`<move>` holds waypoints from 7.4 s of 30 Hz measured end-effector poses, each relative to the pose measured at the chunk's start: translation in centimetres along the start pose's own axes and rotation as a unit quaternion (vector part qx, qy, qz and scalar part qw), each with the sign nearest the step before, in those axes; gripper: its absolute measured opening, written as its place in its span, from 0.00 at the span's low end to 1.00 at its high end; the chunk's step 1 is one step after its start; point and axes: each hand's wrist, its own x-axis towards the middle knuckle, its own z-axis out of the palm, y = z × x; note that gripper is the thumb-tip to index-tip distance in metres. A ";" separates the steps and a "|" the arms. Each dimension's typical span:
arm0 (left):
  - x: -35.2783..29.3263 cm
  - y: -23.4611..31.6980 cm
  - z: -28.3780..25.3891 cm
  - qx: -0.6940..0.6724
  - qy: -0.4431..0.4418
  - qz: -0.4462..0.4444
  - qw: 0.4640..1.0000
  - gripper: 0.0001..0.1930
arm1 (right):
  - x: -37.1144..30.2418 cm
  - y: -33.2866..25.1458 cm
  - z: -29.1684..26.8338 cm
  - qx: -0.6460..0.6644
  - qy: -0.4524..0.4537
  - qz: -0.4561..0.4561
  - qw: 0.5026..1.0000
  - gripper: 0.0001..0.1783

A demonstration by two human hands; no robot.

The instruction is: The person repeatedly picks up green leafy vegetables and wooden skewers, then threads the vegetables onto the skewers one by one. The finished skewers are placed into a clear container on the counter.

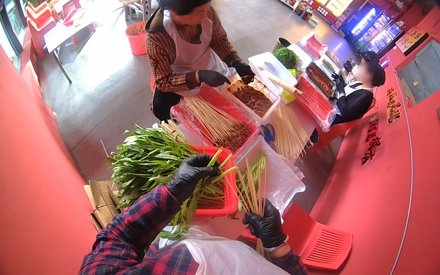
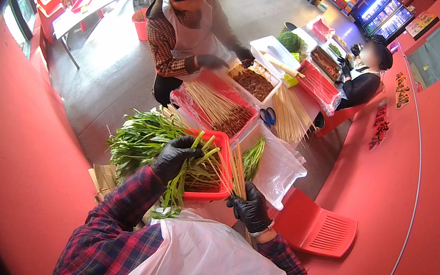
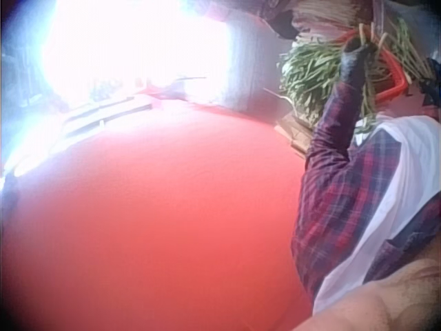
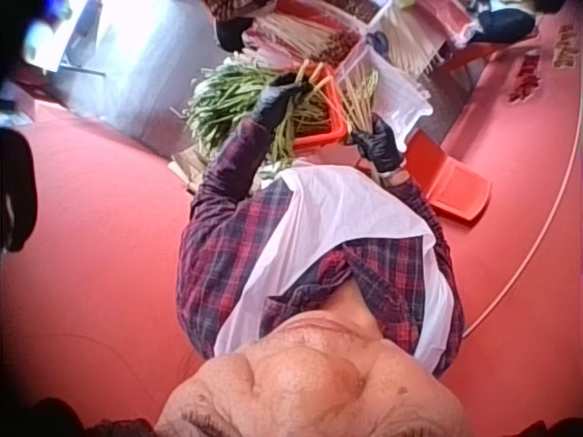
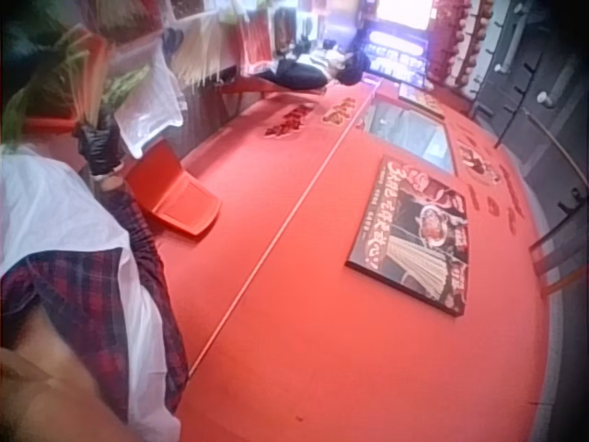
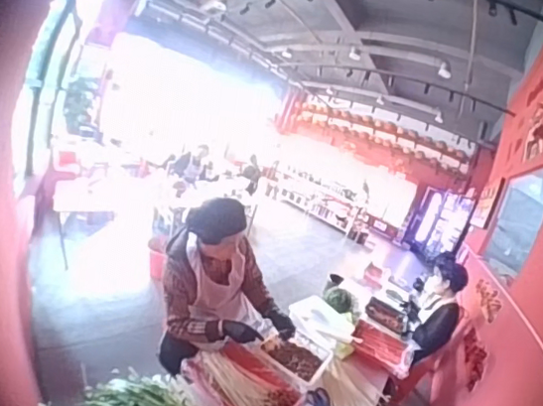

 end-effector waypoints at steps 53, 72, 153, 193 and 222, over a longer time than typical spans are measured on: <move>-0.2 -1.1 0.2 0.083 -0.018 0.044 0.995 0.07 | -0.4 0.1 -0.8 0.005 -0.021 -0.002 1.000 0.09; -0.2 -1.2 0.2 -0.001 -0.016 -0.036 0.999 0.08 | 0.8 1.2 -0.2 0.011 -0.002 -0.009 1.000 0.09; 13.6 -5.7 -5.7 0.503 0.125 0.104 0.849 0.08 | -0.6 16.6 -19.9 0.029 0.149 0.036 0.988 0.08; 3.6 2.9 -1.2 0.502 -0.110 0.004 0.858 0.12 | 3.4 0.1 -4.0 -0.035 0.082 -0.067 0.994 0.08; -0.1 0.3 1.5 0.142 -0.204 -0.011 0.968 0.13 | 5.7 -4.8 3.6 0.159 -0.026 -0.164 0.973 0.08</move>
